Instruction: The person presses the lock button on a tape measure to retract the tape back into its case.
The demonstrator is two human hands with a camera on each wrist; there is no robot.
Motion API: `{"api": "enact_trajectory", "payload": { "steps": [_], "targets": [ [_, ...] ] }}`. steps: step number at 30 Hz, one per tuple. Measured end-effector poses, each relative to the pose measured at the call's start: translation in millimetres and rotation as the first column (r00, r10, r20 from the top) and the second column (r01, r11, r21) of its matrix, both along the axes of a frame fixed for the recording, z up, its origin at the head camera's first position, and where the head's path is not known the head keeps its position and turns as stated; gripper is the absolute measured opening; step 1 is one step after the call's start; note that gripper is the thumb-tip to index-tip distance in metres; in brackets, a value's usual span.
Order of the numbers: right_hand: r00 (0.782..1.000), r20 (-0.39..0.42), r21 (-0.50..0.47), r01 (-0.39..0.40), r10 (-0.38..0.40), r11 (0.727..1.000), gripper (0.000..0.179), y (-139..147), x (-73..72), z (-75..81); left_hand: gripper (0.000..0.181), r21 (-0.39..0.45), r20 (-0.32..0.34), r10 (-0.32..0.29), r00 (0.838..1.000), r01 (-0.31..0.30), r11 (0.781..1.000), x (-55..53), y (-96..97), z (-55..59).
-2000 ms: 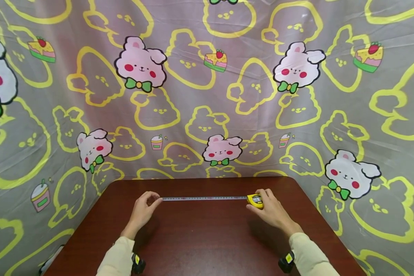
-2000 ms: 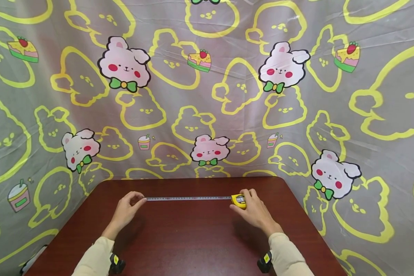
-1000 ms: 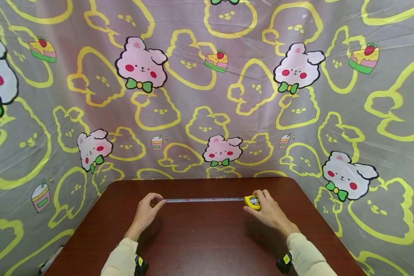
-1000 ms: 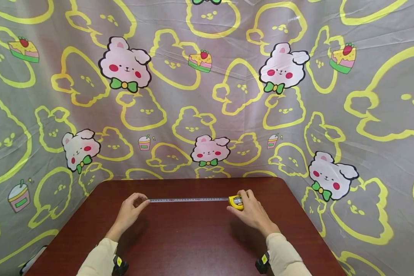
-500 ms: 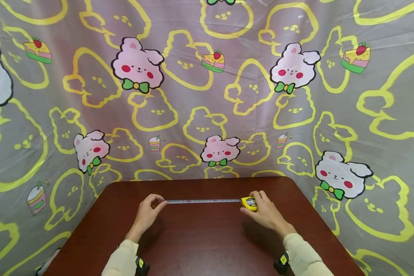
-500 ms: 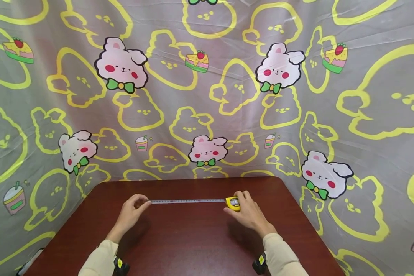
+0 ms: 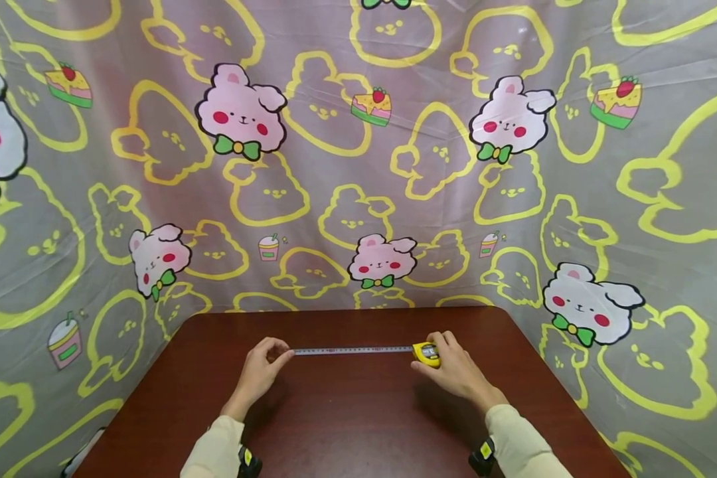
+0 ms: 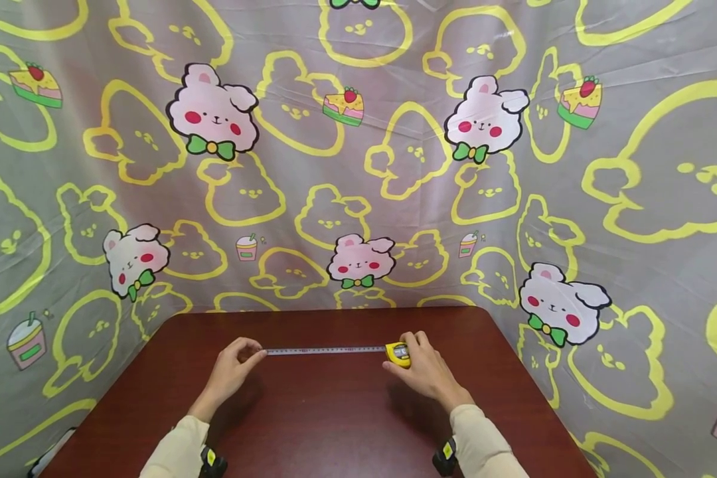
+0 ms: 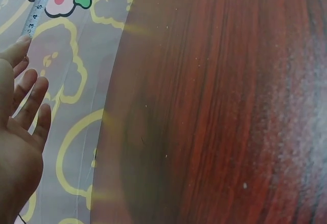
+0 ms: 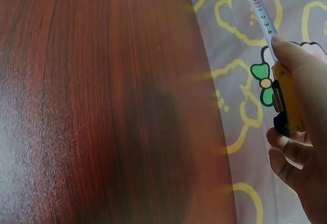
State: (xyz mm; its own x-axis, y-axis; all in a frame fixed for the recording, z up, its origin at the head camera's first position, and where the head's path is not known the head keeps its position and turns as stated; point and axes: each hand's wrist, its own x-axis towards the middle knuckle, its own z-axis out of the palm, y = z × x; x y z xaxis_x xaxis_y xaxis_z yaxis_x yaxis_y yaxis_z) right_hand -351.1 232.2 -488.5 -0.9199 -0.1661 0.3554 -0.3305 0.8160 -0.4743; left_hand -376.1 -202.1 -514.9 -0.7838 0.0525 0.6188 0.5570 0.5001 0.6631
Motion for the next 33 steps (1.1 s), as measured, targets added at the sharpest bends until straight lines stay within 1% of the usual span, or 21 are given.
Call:
{"api": "enact_trajectory", "payload": {
  "steps": [9,13,18,25,28,33],
  "targets": [
    [1.000,-0.013,0.009,-0.005,0.005,1.000,0.073,-1,-0.3,1.4,0.014,0.004,0.003,0.010,1.000,-0.010,1.000,-3.0,3.0,-1.2],
    [1.000,-0.010,0.008,-0.007,0.007,1.000,0.072,-1,-0.2,1.5,0.014,0.001,-0.005,0.006,1.000,-0.006,1.000,-2.7,4.6,-1.5],
    [1.000,-0.016,0.005,-0.003,0.003,1.000,0.069,-2,-0.8,-0.1,0.013,0.002,0.001,0.000,1.000,0.000,1.000,-1.2,6.4,-1.2],
    [0.999,-0.036,0.009,-0.015,0.015,1.000,0.068,-4,-2.5,-3.3,0.014,-0.005,-0.023,-0.015,1.000,0.015,1.000,-1.6,7.6,-1.0],
    [0.999,-0.044,0.007,-0.007,0.007,1.000,0.067,-5,-2.0,-3.1,0.013,-0.006,-0.017,-0.020,1.000,0.020,1.000,-2.1,9.3,-0.6],
    [0.999,-0.047,0.005,-0.021,0.021,1.000,0.067,-6,-1.7,-3.7,0.013,0.003,0.002,-0.018,1.000,0.018,1.000,-2.4,12.3,-1.3]
  ]
}}
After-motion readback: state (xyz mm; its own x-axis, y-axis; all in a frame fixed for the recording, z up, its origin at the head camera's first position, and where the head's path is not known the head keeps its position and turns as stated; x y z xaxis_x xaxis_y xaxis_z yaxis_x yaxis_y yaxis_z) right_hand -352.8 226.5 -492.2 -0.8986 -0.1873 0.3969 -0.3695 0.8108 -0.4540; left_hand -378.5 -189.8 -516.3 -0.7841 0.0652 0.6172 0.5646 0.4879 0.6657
